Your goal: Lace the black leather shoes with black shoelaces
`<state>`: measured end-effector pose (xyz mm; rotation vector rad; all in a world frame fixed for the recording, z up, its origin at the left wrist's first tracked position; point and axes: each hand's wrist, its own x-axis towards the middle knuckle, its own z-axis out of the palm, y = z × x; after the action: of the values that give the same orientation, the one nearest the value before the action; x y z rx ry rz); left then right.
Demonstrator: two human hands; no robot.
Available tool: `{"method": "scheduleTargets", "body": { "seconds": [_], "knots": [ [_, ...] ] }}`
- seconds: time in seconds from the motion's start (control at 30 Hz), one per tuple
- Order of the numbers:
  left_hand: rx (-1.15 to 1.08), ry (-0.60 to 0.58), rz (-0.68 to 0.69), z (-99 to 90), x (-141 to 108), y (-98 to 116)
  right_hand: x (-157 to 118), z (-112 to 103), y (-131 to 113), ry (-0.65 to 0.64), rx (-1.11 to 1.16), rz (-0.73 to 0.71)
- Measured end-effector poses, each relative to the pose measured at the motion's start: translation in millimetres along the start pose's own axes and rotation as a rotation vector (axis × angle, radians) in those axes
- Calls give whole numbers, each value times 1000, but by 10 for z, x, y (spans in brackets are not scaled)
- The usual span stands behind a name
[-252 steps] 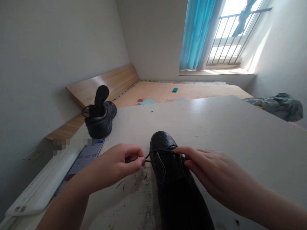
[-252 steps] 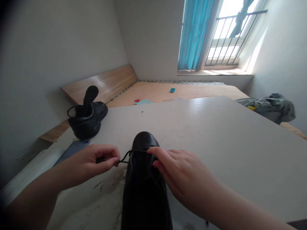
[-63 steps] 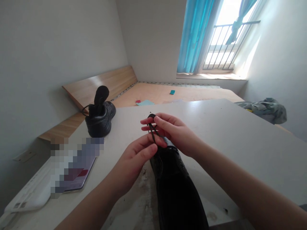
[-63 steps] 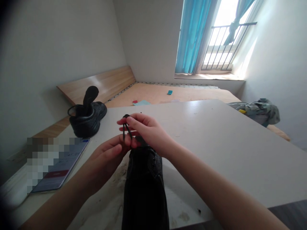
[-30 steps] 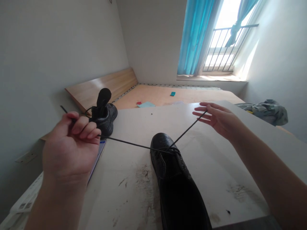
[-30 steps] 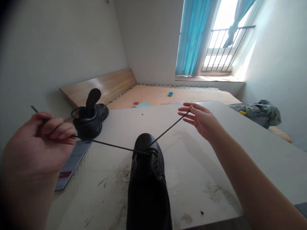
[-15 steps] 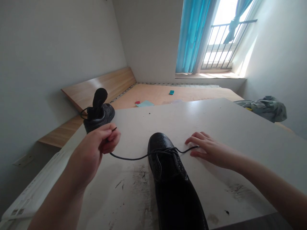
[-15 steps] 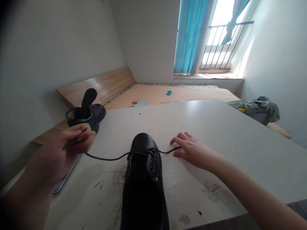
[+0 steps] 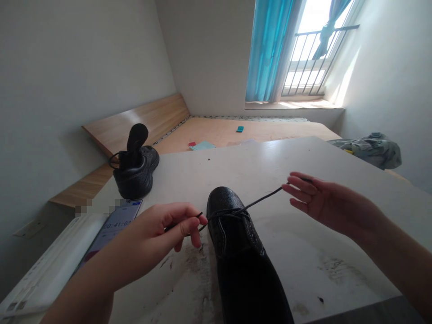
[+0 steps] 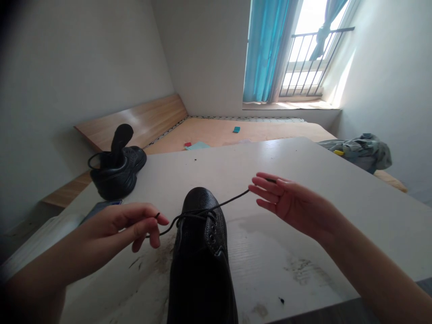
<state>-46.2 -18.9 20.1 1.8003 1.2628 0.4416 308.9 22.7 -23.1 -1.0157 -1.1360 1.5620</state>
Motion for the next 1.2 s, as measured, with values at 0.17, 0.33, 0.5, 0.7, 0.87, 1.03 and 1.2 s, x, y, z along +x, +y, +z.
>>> {"method": "scheduleTargets", "body": {
  "seconds": [0.17, 0.33, 0.5, 0.7, 0.87, 1.03, 1.2],
  "knots": [
    [182, -3, 6, 9, -10, -5, -81, 191, -24, -59, -143, -93],
    [314, 67, 97, 91, -6, 67, -160, 507, 106, -130, -898, -316],
    [350, 12, 110, 171, 39, 88, -231, 702, 96, -310, -1270, -512],
    [343, -17, 147, 252, 72, 98, -230, 729, 46, -485, -1243, -476],
    [351, 2, 158, 305, 86, 117, -189, 755, 0, -527, -1243, -482],
    [448, 53, 165, 345, 96, 134, -141, 817, -70, -589, -1207, -446],
    [593, 153, 179, 449, 73, 144, -211, 823, -47, -526, -1330, -490]
  ]
}}
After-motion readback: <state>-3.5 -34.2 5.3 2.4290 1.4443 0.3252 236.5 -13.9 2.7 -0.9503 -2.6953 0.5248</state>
